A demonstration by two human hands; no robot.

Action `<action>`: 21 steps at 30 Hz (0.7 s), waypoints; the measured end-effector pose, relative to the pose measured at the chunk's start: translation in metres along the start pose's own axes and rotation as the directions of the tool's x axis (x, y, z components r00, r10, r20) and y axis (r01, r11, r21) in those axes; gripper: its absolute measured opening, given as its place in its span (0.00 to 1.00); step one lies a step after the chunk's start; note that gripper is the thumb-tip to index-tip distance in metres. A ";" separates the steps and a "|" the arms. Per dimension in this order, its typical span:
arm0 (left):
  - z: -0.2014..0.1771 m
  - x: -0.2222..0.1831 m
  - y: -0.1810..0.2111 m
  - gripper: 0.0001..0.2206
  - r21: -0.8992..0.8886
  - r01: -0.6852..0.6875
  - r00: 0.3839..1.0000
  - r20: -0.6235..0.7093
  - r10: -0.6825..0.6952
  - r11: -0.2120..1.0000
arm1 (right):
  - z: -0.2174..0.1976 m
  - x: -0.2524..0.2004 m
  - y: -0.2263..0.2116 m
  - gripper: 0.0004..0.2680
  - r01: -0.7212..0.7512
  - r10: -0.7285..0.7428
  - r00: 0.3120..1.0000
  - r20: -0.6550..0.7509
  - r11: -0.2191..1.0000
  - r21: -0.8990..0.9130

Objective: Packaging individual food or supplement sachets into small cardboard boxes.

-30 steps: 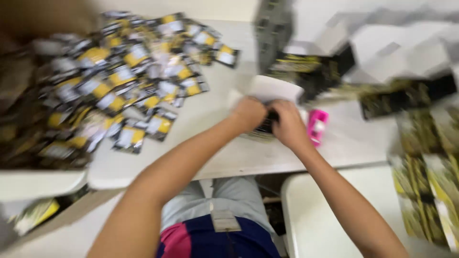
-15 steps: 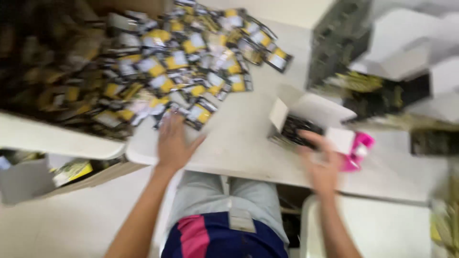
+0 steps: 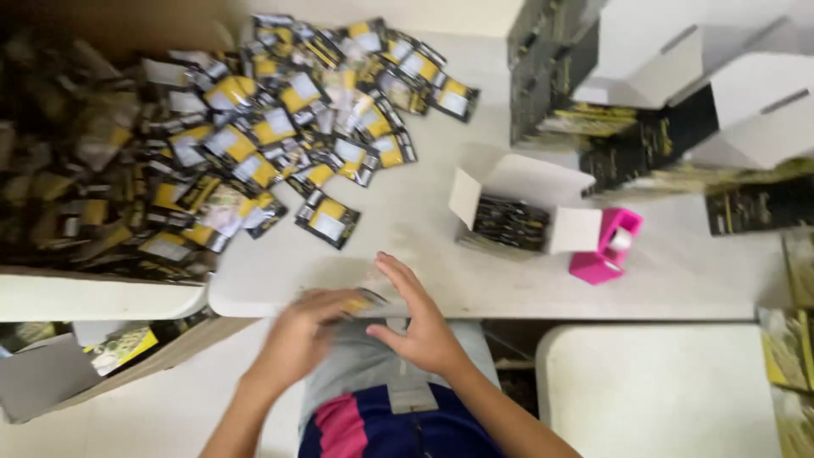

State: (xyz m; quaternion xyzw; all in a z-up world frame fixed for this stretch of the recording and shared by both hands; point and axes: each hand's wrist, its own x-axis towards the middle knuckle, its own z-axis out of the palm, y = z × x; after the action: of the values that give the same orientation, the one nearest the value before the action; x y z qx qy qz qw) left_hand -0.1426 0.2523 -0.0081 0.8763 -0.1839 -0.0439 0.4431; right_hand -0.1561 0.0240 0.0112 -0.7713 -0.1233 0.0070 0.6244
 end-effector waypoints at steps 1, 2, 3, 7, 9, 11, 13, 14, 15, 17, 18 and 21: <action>-0.001 0.013 0.022 0.30 0.029 -0.175 0.984 0.050 0.174 0.984 | -0.005 0.004 -0.009 0.28 0.126 -0.126 0.992 -0.010 0.991 -0.047; -0.001 0.016 0.025 0.30 0.035 -0.171 0.985 0.040 0.170 0.985 | -0.007 0.005 0.004 0.28 0.133 -0.133 0.991 -0.002 0.990 -0.043; 0.001 0.021 0.028 0.24 -0.086 -0.144 0.988 0.051 0.149 0.986 | -0.010 0.004 0.018 0.23 0.012 -0.010 0.999 0.047 1.000 -0.025; 0.016 0.035 0.004 0.10 -0.363 0.375 0.903 0.351 -0.248 0.853 | -0.033 -0.008 0.077 0.16 -0.468 0.378 0.874 0.305 0.823 0.321; 0.020 0.046 0.006 0.12 -0.542 0.396 0.892 0.417 -0.172 0.741 | -0.035 -0.016 0.100 0.14 -0.497 0.398 0.864 0.310 0.773 0.394; 0.024 0.057 0.020 0.14 -0.686 0.428 0.879 0.468 -0.094 0.588 | -0.035 -0.017 0.108 0.13 -0.523 0.413 0.852 0.323 0.716 0.463; 0.027 0.067 0.044 0.29 0.091 0.592 0.757 0.278 -0.591 0.801 | -0.032 -0.012 0.101 0.15 -0.334 0.352 0.935 0.040 0.837 0.432; 0.043 0.063 0.034 0.29 0.096 0.589 0.755 0.289 -0.589 0.802 | -0.035 -0.013 0.088 0.15 -0.337 0.361 0.932 0.030 0.835 0.436; 0.059 0.063 0.024 0.30 0.256 0.236 0.967 0.034 -0.253 0.937 | -0.039 -0.009 0.076 0.19 -0.194 0.209 0.964 -0.166 0.976 0.102; 0.088 0.061 0.012 0.32 0.472 -0.104 0.974 -0.129 0.186 0.875 | -0.046 -0.012 0.056 0.24 -0.087 0.005 0.956 -0.292 0.959 -0.268; 0.101 0.058 0.009 0.32 0.457 -0.158 0.983 -0.011 0.183 0.875 | -0.047 -0.019 0.049 0.20 -0.154 0.116 0.960 -0.254 0.979 -0.135; 0.122 0.065 -0.004 0.34 0.411 -0.219 0.976 0.109 0.190 0.885 | -0.064 -0.030 0.034 0.13 -0.283 0.290 0.943 -0.164 0.957 0.063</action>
State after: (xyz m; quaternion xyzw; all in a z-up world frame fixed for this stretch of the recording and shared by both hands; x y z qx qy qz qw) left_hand -0.1101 0.1382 -0.0787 0.9248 -0.2948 0.0148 0.2400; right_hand -0.1689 -0.0504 -0.0117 -0.7666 0.0443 0.0336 0.6397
